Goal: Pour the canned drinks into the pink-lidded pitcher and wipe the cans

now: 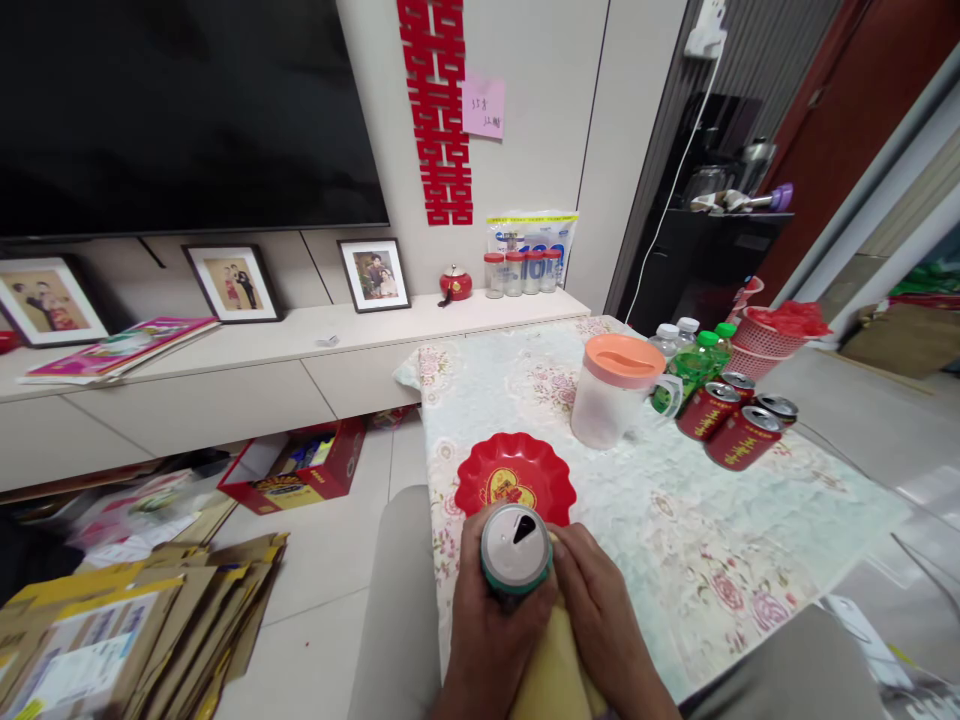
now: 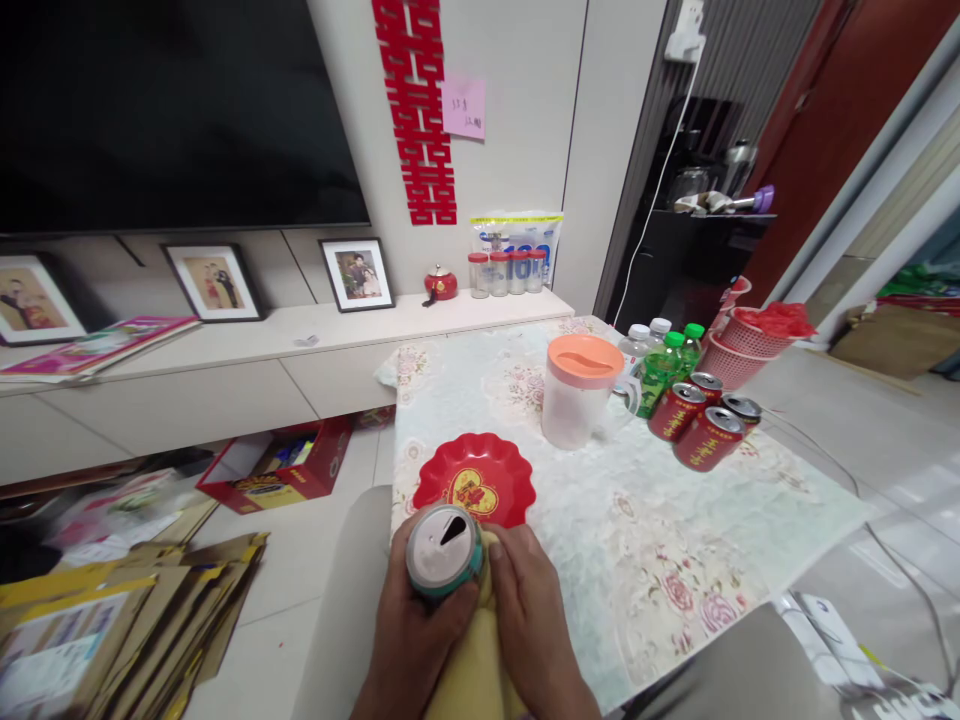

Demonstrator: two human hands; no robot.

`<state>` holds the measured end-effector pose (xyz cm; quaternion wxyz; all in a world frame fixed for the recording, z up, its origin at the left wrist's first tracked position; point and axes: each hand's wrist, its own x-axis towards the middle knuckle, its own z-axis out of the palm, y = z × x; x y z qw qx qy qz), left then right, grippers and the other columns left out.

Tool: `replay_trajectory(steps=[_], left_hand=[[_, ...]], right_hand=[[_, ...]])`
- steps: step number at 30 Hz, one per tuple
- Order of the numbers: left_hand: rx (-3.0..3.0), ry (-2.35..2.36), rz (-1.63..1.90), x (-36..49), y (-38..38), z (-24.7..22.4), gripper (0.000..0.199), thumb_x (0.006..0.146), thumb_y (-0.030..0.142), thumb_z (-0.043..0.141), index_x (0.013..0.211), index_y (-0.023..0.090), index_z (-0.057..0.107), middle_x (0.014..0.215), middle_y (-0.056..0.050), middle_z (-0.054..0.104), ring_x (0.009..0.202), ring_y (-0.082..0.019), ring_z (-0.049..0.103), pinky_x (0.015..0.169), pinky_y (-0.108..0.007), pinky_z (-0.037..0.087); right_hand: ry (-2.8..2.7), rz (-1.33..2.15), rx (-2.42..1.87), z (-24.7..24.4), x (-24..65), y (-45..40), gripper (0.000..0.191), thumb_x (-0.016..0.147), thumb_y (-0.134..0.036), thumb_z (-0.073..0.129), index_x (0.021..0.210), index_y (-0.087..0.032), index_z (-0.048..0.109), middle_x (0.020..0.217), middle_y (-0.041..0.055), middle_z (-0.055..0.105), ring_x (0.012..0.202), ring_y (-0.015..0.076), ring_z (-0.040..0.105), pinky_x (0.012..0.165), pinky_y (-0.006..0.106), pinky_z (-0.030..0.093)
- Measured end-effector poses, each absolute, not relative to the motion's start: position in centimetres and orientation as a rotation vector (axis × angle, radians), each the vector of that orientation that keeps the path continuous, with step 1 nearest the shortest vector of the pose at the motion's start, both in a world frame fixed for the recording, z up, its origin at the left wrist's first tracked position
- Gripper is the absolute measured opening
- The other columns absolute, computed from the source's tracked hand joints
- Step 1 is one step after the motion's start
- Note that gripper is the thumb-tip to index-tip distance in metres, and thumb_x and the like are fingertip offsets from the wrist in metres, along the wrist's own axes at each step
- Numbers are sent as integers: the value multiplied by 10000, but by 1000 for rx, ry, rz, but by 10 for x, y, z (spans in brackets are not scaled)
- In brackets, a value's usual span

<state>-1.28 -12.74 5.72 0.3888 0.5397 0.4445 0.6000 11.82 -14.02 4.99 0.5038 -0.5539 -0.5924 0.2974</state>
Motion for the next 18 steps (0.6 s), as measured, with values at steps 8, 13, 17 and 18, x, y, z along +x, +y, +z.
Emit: replay_trajectory(steps=[8, 13, 17, 18], left_hand=[[1183, 1161, 1376, -16, -122, 45, 610, 727, 313, 780, 1268, 203, 521, 1188, -95, 692, 1102, -272, 687, 971, -401, 574], [1167, 1137, 1217, -13, -125, 54, 513, 693, 177, 695, 1192, 197, 575, 1047, -56, 730, 981, -259, 704, 907, -391, 586], [1306, 1051, 1189, -13, -126, 57, 556, 637, 110, 665, 1182, 213, 620, 1117, -54, 726, 1050, -263, 687, 956, -388, 567], [1346, 1008, 1173, -12, -126, 57, 567, 634, 95, 662, 1186, 220, 623, 1126, -50, 724, 1055, -262, 687, 949, -379, 569]], right_hand=[[-1419, 598, -1280, 64, 112, -154, 234, 1033, -318, 520, 1082, -236, 733, 941, 56, 731, 856, 182, 690, 755, 258, 569], [-1414, 557, -1178, 72, 117, -161, 317, 1051, -261, 471, 1293, -271, 676, 1100, 80, 698, 992, 194, 682, 844, 295, 572], [-1406, 543, -1163, 68, 128, -159, 335, 1049, -242, 483, 1324, -297, 665, 1093, 65, 669, 1028, 184, 658, 868, 277, 552], [-1394, 567, -1177, 67, 131, -157, 326, 1049, -250, 490, 1317, -293, 671, 1084, 61, 667, 1025, 179, 656, 870, 269, 549]])
